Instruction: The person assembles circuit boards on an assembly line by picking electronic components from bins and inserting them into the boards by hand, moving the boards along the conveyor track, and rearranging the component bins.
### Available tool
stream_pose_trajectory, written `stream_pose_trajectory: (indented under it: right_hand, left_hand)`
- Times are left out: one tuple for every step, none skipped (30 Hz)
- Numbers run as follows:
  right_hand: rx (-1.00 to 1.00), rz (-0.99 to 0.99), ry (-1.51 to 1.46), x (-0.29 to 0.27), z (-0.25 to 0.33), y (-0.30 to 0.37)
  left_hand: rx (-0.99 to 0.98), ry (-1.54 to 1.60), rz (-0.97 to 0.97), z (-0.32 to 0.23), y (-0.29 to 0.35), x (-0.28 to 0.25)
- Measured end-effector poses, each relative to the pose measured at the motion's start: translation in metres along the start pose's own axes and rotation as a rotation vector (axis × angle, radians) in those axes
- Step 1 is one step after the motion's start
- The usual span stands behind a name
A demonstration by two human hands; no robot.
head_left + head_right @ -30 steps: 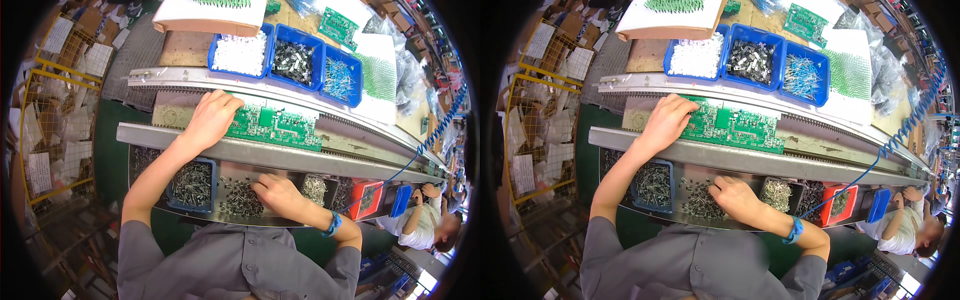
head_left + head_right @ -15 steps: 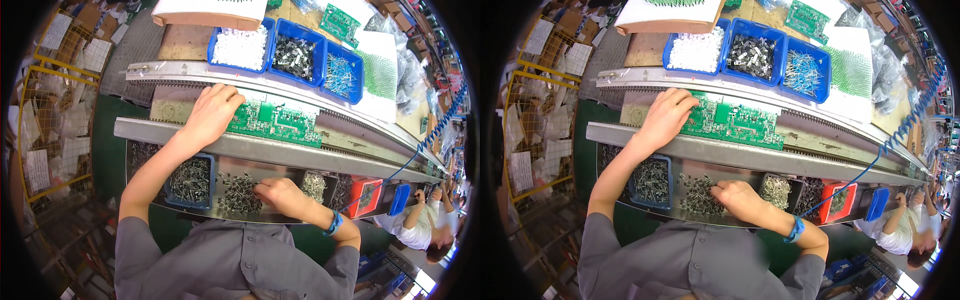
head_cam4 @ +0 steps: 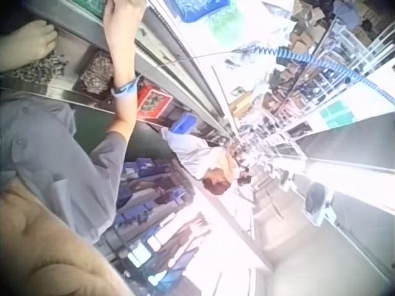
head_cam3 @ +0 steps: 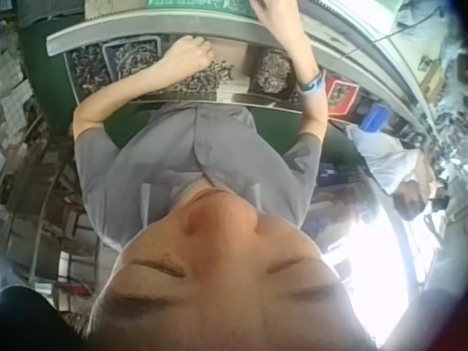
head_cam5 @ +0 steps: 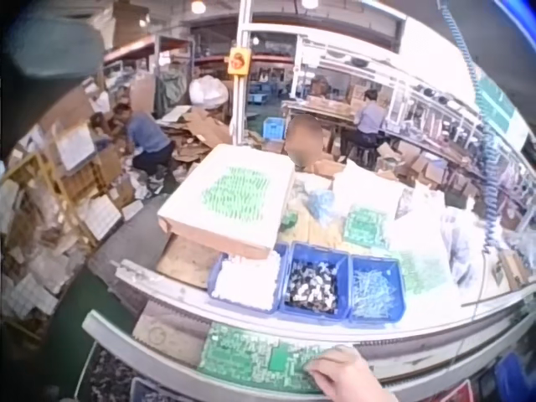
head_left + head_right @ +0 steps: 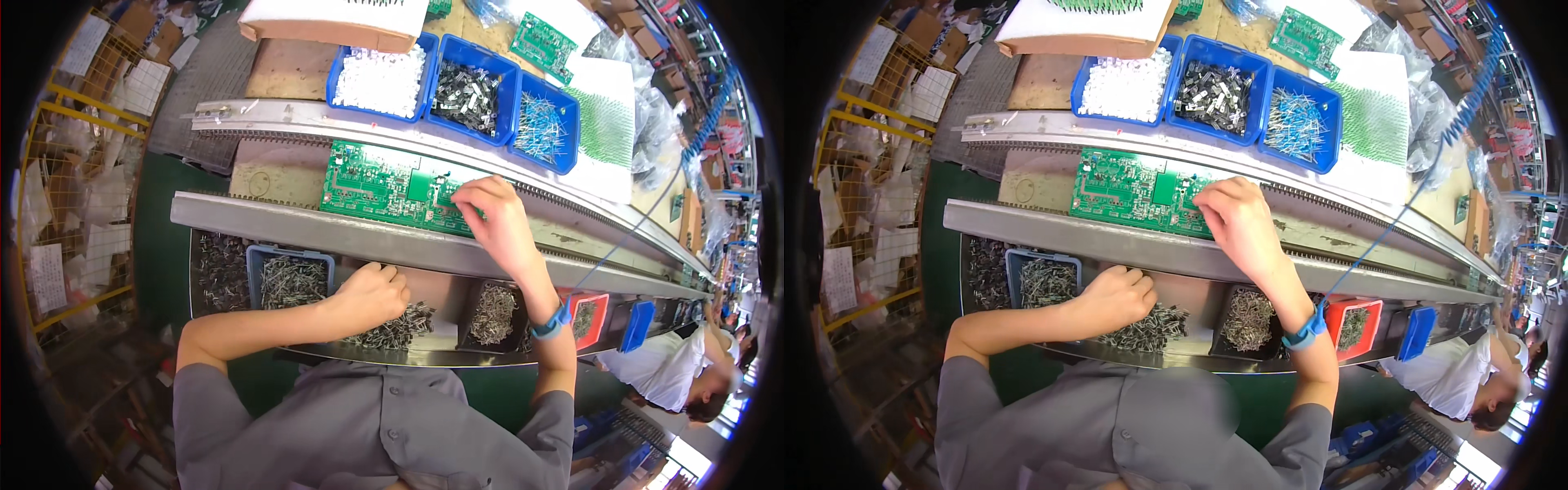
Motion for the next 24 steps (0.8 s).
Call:
stream_pose_trajectory:
  right_hand:
    - [-0.029,-0.024,0.089,0.000,0.001,-0.004]
    - [-0.058,-0.046,0.173,0.001,0.002,-0.006]
    - [-0.079,-0.077,0.205,0.003,0.002,-0.007]
    - [-0.082,-0.074,0.207,0.004,0.001,-0.009]
    - [-0.111,-0.083,0.258,0.006,0.004,-0.009]
    - [-0.140,-0.093,0.309,0.008,0.007,-0.009]
    - [-0.141,-0.093,0.307,0.008,0.006,-0.010]
    - [-0.149,-0.088,0.333,0.010,0.006,-0.011]
    - [-0.157,-0.084,0.359,0.011,0.007,-0.011]
    - [-0.157,-0.083,0.359,0.012,0.007,-0.012]
    - [-0.163,-0.074,0.372,0.013,0.007,-0.012]
    - [-0.169,-0.066,0.384,0.014,0.008,-0.012]
    - [-0.169,-0.066,0.385,0.013,0.010,-0.012]
    - [-0.171,-0.057,0.401,0.014,0.011,-0.013]
    - [-0.173,-0.049,0.418,0.016,0.012,-0.012]
    - [-0.173,-0.048,0.417,0.016,0.012,-0.012]
    - [-0.167,-0.045,0.423,0.017,0.011,-0.012]
    - [-0.160,-0.043,0.428,0.017,0.011,-0.012]
    - [-0.159,-0.042,0.428,0.017,0.010,-0.012]
    - [-0.155,-0.046,0.425,0.017,0.010,-0.012]
    - [-0.151,-0.049,0.422,0.017,0.009,-0.011]
    - [-0.151,-0.049,0.422,0.018,0.008,-0.011]
    - [-0.144,-0.073,0.423,0.017,0.007,-0.010]
    - [-0.136,-0.097,0.425,0.016,0.007,-0.010]
  left_hand:
    - [0.001,-0.029,-0.028,-0.001,-0.001,0.002]
    - [-0.003,-0.029,-0.031,-0.001,-0.001,0.004]
    - [-0.007,-0.035,-0.038,0.000,0.000,0.006]
    - [-0.010,-0.040,-0.046,0.000,-0.001,0.007]
    - [-0.013,-0.041,-0.045,0.000,0.000,0.008]
    - [-0.011,-0.041,-0.050,0.000,0.000,0.008]
    - [-0.009,-0.041,-0.054,0.000,0.000,0.008]
    - [-0.010,-0.039,-0.055,0.000,0.000,0.008]
    - [-0.032,-0.019,-0.024,0.001,0.000,0.010]
    - [-0.053,0.001,0.008,0.003,0.001,0.014]
    - [-0.053,0.002,0.007,0.003,0.001,0.014]
    - [-0.057,0.007,-0.014,0.004,0.001,0.012]
    - [-0.061,0.012,-0.034,0.005,0.002,0.011]
    - [-0.061,0.013,-0.034,0.005,0.002,0.011]
    - [-0.049,0.004,-0.059,0.004,0.003,0.008]
    - [-0.038,-0.004,-0.083,0.002,0.003,0.005]
    - [-0.037,-0.004,-0.083,0.002,0.004,0.004]
    - [-0.041,0.026,-0.083,0.001,0.004,0.003]
    - [-0.044,0.056,-0.084,0.001,0.004,0.001]
    - [-0.044,0.056,-0.084,0.000,0.005,0.000]
    - [-0.044,0.070,-0.093,-0.001,0.005,-0.001]
    - [-0.044,0.085,-0.103,-0.002,0.006,-0.003]
    - [-0.044,0.085,-0.103,-0.003,0.006,-0.005]
    - [-0.049,0.132,-0.086,-0.003,0.007,-0.005]
Point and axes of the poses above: each hand's wrist, its own y-axis away from the middle knuckle, its own x-axis out of the palm, z = x × y, the point moved 10 cm from there along -y, towards the middle knuckle, and after that the axes turned 8 degrees about x, right-handed, at the moved point
